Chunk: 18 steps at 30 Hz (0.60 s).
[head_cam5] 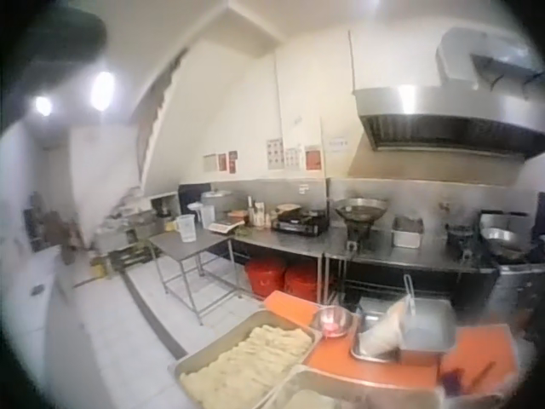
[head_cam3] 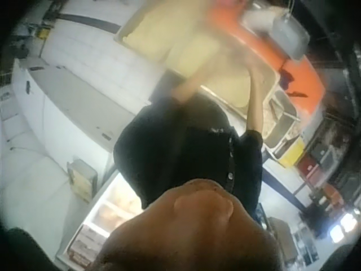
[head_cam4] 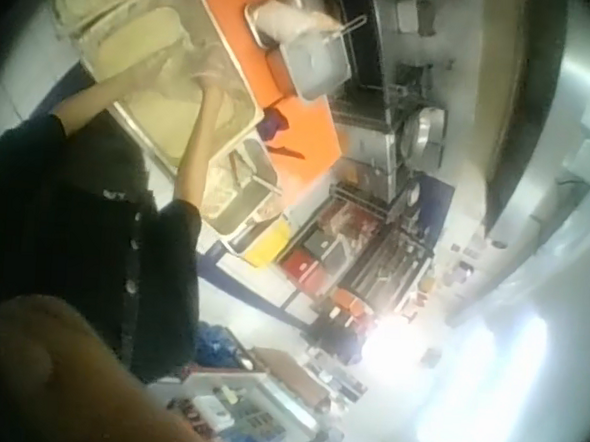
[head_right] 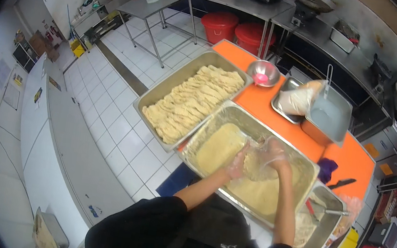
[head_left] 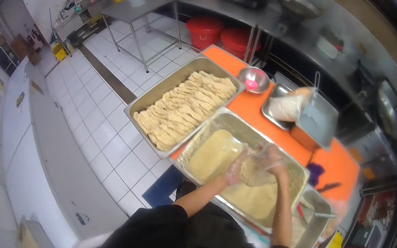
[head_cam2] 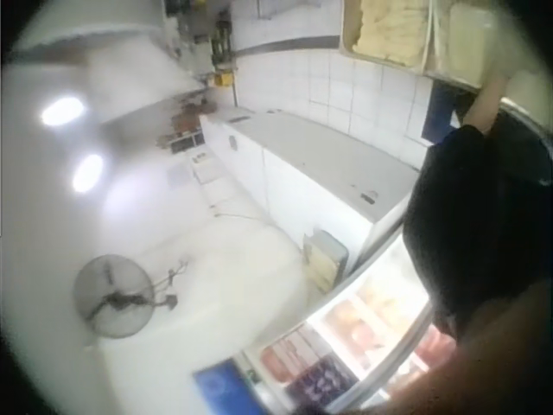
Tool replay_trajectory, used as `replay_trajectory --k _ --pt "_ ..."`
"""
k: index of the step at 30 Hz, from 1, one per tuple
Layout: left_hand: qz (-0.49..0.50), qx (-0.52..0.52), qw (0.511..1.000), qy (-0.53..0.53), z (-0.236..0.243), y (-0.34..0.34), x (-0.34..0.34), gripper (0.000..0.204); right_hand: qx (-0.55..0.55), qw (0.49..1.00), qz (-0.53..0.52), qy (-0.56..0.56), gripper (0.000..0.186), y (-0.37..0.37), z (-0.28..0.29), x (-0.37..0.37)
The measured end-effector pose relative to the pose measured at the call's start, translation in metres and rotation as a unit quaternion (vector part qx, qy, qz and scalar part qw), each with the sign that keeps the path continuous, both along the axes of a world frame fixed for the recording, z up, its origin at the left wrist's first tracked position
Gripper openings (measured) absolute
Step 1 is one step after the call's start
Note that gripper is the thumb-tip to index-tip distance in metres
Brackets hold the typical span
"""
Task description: The person breads pieces of chicken by transferring them from a container into a pan of breading mixture, thoroughly coating each piece by hand, and placing the breaded chicken into an adjacent metal tray.
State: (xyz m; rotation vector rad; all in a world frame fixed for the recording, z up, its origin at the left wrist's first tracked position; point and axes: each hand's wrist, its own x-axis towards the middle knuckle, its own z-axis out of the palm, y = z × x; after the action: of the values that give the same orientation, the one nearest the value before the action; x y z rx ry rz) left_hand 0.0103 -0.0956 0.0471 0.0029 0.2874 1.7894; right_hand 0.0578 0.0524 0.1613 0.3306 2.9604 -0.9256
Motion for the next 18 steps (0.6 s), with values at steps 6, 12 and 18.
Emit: replay_trajectory --k 6,12,18 --pt "0.069 -0.183 0.969 0.152 0.022 -0.102 -0.132 0.062 -0.101 0.953 -0.229 0.17 0.026 -0.071 0.026 -0.069" --pt "-0.106 -0.608 0.566 0.546 0.14 -0.201 -0.298 0.079 -0.15 0.941 -0.27 0.141 0.023 -0.088 -0.07 -0.087" --pt "-0.177 -0.389 0.16 0.89 0.092 -0.273 -0.313 0.065 -0.143 0.939 -0.313 -0.019 0.035 -0.102 -0.102 -0.072"
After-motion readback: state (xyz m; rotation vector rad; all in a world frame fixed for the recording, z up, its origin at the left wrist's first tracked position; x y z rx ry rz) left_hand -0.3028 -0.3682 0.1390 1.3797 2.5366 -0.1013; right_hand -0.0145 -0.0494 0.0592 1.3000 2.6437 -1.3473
